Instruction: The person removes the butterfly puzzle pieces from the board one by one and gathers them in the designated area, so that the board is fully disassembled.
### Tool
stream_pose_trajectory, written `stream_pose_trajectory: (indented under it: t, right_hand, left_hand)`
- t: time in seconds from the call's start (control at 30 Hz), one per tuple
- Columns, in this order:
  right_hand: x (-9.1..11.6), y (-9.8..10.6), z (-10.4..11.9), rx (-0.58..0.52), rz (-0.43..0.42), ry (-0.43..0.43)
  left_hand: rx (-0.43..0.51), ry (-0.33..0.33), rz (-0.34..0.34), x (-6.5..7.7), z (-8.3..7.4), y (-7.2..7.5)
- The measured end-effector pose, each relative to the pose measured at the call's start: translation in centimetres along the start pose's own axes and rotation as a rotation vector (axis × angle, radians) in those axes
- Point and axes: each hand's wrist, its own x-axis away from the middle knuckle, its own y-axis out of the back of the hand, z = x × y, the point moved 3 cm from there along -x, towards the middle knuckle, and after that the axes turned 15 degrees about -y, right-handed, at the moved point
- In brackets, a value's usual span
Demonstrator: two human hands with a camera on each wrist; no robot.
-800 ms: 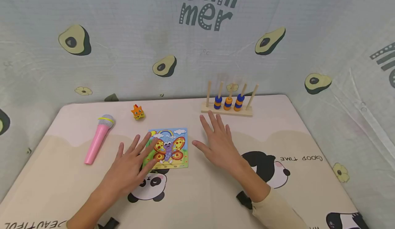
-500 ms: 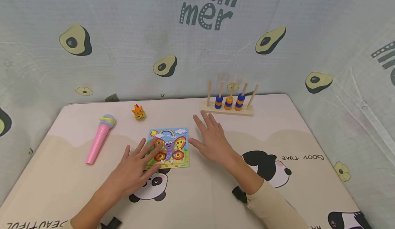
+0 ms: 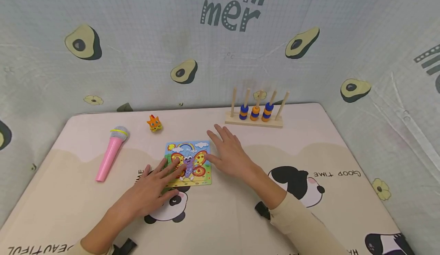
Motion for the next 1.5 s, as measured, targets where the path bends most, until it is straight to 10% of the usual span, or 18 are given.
stream_pose_trajectory:
  t: [0.77, 1.5]
  right_hand:
    - [-4.6, -1.8, 4.0, -0.047, 0.236, 0.095]
    - [-9.1, -4.5, 6.9, -0.011, 0.286, 0.114]
  left_hand:
    - [0.038, -0.044, 0.028, 0.2, 0.4, -0.3]
    - [0.069, -0.037, 0.050, 0.3, 0.5, -0.5]
